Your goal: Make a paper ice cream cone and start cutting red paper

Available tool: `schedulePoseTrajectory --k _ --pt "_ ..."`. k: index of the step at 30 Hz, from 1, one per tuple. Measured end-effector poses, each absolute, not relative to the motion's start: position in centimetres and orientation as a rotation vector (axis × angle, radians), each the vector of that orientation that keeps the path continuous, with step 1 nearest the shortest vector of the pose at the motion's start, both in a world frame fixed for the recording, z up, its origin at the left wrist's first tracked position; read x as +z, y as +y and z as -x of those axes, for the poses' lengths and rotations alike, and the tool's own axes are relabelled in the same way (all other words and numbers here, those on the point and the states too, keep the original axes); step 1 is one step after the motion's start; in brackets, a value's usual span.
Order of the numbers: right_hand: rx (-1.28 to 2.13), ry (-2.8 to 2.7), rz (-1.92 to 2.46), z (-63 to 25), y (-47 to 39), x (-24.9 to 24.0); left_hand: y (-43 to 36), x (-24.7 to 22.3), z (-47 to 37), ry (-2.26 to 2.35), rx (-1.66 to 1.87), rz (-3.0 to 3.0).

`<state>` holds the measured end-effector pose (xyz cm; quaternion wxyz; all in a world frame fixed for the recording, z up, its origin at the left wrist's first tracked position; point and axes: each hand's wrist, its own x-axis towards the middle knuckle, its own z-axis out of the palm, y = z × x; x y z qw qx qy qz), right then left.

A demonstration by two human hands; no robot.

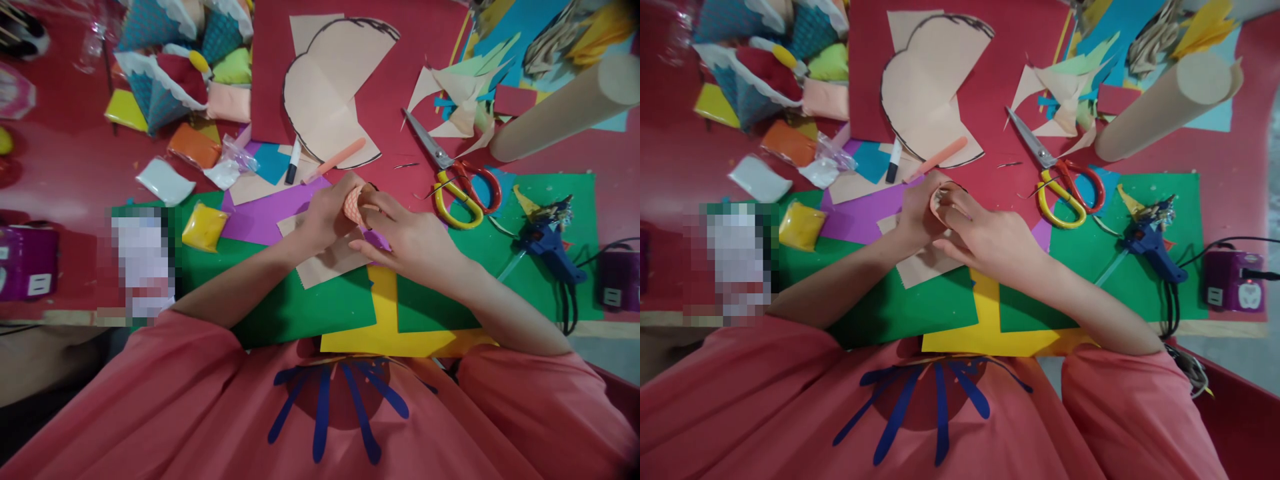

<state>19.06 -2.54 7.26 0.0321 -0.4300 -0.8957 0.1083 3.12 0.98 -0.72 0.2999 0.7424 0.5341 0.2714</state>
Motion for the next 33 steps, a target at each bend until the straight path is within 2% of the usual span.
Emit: schedulePoseTrajectory --k 5,14,18,23,29,33 --pt "0.169 -2.793 1.399 -18.7 -2.9 7.1 1.0 -1.5 -2.9 1.343 0.804 -2.002" --pt "0.17 -2.575 1.457 -18.7 -2.9 7.4 2.5 -2.3 -3.0 1.134 1.271 -1.873" --pt "0.414 -2.598 1.62 -18.9 -1.8 6.8 3.1 -2.7 -2.9 1.096 1.458 -1.825" --pt "0.772 -2.643 1.798 -18.1 -1.2 4.3 3.2 -3.0 -2.9 1.204 1.43 -1.782" --pt "0.877 -2.688 1.711 -17.4 -1.7 3.2 3.0 -2.7 -2.9 1.178 1.466 -1.806" --pt "1.221 -2.525 1.504 -18.5 -0.5 3.8 3.1 -2.4 -3.1 1.106 1.535 -1.822"
